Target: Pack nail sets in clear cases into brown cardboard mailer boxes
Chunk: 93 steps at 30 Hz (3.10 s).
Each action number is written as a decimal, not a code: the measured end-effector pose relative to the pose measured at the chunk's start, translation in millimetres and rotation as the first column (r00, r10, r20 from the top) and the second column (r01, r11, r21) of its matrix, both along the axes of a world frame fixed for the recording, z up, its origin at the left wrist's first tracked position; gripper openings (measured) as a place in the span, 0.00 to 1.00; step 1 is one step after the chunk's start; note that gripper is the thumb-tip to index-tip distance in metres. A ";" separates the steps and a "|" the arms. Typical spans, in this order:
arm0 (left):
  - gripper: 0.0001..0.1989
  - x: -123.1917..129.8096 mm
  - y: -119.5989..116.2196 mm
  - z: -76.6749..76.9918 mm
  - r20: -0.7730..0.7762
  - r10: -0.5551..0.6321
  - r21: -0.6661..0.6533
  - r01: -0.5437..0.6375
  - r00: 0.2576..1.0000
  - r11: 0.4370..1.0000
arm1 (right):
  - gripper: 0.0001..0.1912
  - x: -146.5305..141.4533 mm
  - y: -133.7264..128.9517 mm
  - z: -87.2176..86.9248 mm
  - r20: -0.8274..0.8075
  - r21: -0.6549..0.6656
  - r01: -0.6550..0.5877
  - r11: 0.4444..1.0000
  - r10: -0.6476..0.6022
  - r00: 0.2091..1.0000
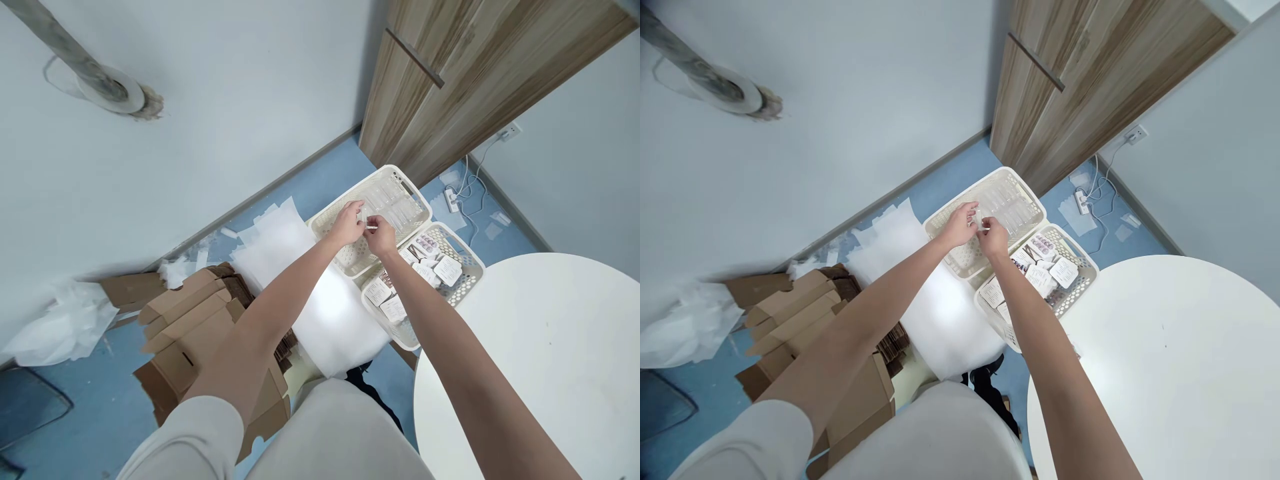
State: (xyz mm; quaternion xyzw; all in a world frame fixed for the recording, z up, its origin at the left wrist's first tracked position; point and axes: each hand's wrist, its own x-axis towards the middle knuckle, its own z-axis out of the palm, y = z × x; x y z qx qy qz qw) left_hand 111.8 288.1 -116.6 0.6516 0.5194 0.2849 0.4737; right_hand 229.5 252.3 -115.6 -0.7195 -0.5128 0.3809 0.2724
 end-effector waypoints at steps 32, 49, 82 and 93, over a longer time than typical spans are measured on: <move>0.15 200.4 -400.5 141.2 0.411 -0.353 -0.335 0.500 0.840 0.799 | 0.22 209.1 -543.8 141.9 -0.357 0.208 0.408 0.889 -0.319 0.878; 0.44 214.5 -468.4 121.8 0.376 -0.672 -0.223 0.766 0.638 0.603 | 0.24 228.1 -590.3 121.5 -0.342 0.319 0.366 0.874 -0.254 0.905; 0.33 217.4 -488.9 104.0 0.512 -0.439 -0.545 0.674 0.738 0.499 | 0.25 235.9 -597.1 102.4 -0.485 0.264 0.513 0.816 -0.348 0.802; 0.18 202.5 -501.7 83.3 0.377 -0.500 -0.538 0.624 0.779 0.567 | 0.21 240.4 -597.4 85.5 -0.495 -0.044 0.661 0.749 -0.591 0.636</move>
